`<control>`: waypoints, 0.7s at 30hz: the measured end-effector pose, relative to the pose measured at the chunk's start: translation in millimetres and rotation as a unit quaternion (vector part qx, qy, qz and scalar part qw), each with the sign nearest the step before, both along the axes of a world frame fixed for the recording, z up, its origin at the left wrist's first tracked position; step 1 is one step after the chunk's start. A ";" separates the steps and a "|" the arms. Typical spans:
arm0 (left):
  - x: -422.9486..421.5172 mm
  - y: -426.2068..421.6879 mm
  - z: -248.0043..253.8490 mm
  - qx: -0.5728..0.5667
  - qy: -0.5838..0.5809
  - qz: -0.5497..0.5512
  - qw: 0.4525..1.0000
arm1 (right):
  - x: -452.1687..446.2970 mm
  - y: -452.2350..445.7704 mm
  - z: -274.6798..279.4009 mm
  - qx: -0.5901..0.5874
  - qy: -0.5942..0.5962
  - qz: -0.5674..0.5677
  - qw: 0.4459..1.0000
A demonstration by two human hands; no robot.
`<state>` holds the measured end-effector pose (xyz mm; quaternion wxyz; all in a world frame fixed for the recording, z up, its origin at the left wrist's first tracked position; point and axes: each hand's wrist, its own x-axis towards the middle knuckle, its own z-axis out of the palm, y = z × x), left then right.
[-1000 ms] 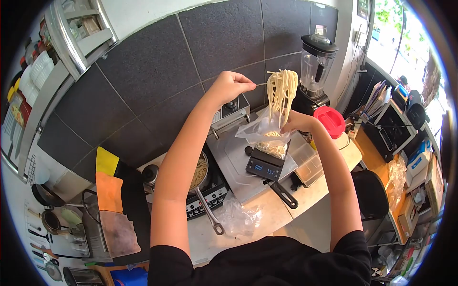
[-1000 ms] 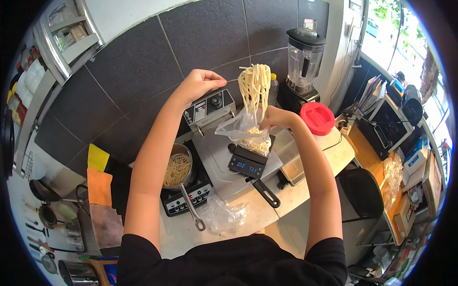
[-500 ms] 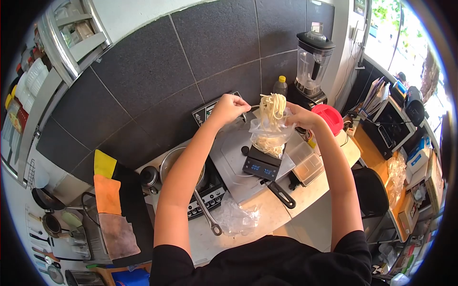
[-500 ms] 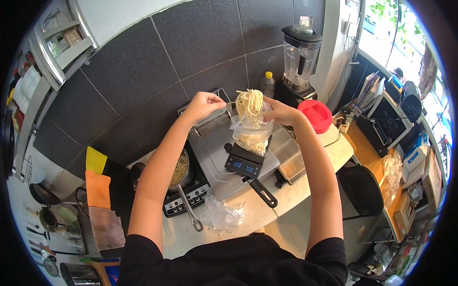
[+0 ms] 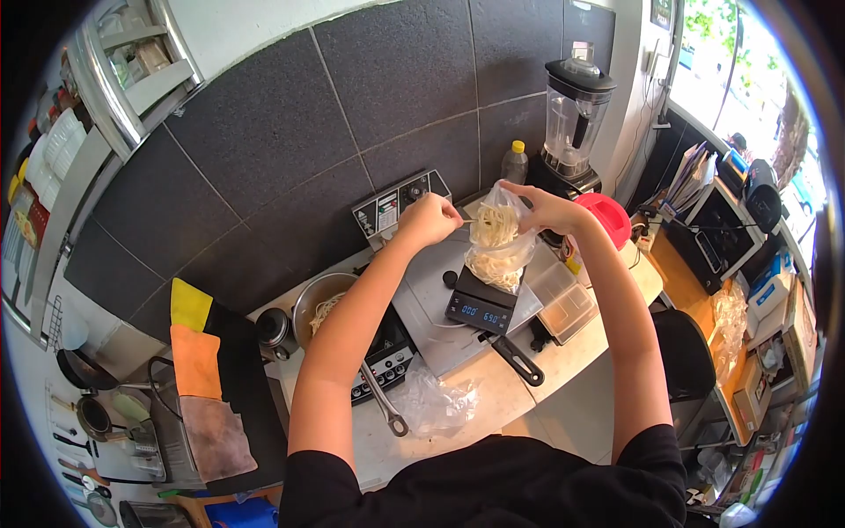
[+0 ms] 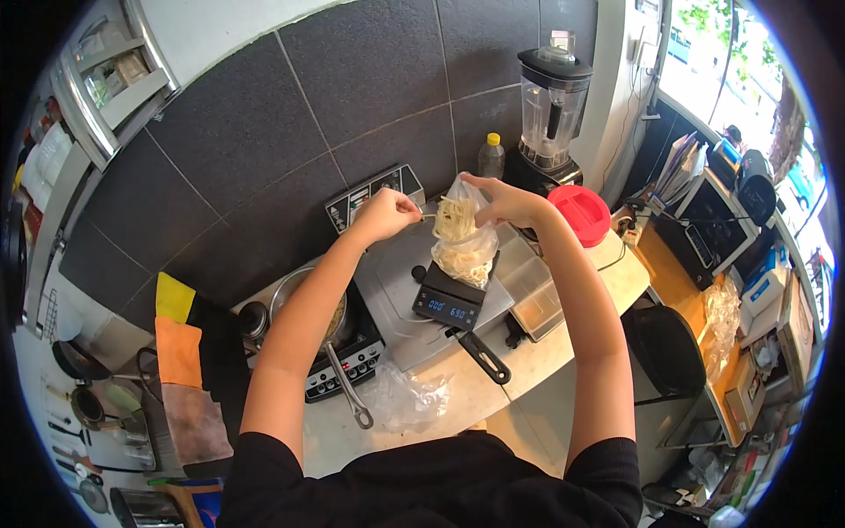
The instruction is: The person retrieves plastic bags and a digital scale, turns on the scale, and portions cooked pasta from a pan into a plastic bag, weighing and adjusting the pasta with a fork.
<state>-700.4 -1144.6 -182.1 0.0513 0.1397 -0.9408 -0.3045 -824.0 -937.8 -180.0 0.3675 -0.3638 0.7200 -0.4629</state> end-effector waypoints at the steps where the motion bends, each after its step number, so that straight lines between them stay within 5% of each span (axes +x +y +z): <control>1: -0.4 3.3 1.4 -0.014 -0.005 -0.003 1.000 | 3.7 -2.0 3.8 0.013 0.010 0.011 1.000; 5: -4.4 19.8 5.9 -0.073 -0.018 -0.021 0.997 | 18.0 -13.8 12.3 0.029 0.071 0.020 0.997; 15: -28.7 48.2 -26.2 -0.299 0.002 -0.102 0.949 | 11.3 -16.3 -1.4 -0.137 -0.059 -0.033 0.988; 18: -30.2 43.6 -33.1 -0.408 0.078 -0.160 0.896 | 3.8 -6.3 -8.3 -0.175 -0.081 -0.096 0.977; 20: -29.3 33.2 -28.9 -0.547 0.200 -0.291 0.759 | -1.3 3.1 -14.0 -0.183 -0.076 -0.129 0.972; 21: -29.3 29.1 -26.8 -0.547 0.200 -0.293 0.758 | -4.7 9.0 -17.6 -0.146 -0.050 -0.142 0.978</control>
